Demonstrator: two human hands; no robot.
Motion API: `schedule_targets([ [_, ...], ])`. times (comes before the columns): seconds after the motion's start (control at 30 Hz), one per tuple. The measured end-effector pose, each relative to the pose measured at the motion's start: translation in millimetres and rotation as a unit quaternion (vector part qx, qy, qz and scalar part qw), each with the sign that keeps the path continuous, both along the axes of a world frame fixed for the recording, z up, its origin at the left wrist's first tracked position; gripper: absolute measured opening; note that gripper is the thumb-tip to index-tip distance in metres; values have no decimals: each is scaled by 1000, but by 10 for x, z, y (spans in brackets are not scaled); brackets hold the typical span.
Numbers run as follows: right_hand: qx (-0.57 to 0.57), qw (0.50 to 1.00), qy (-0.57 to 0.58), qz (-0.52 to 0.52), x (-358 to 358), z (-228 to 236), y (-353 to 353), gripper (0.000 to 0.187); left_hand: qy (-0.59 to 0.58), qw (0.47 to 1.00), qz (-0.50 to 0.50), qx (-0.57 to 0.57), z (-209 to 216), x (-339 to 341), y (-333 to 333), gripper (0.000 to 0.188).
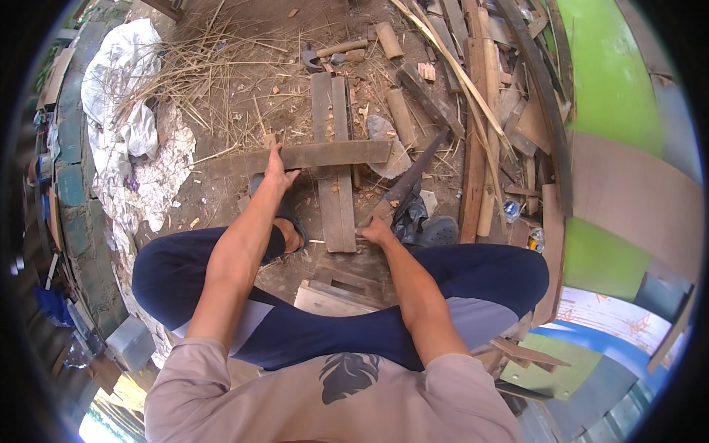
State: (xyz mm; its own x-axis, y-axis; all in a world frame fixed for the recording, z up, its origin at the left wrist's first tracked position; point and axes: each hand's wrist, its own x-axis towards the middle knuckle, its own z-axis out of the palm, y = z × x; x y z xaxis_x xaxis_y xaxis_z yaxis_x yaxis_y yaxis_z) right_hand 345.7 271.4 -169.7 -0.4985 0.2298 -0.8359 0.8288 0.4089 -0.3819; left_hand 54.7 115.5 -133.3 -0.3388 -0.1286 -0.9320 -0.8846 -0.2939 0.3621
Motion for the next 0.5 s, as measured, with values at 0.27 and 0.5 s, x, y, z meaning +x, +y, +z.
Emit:
schedule_targets([
  [0.27,16,997,53,-46,-644,1466,153,85,2,998,54,31,-183,-65,-24,88],
  [0.5,156,969,153,-114,-374,3111,835,43,-9,997,71,30,-88,-28,70,83],
])
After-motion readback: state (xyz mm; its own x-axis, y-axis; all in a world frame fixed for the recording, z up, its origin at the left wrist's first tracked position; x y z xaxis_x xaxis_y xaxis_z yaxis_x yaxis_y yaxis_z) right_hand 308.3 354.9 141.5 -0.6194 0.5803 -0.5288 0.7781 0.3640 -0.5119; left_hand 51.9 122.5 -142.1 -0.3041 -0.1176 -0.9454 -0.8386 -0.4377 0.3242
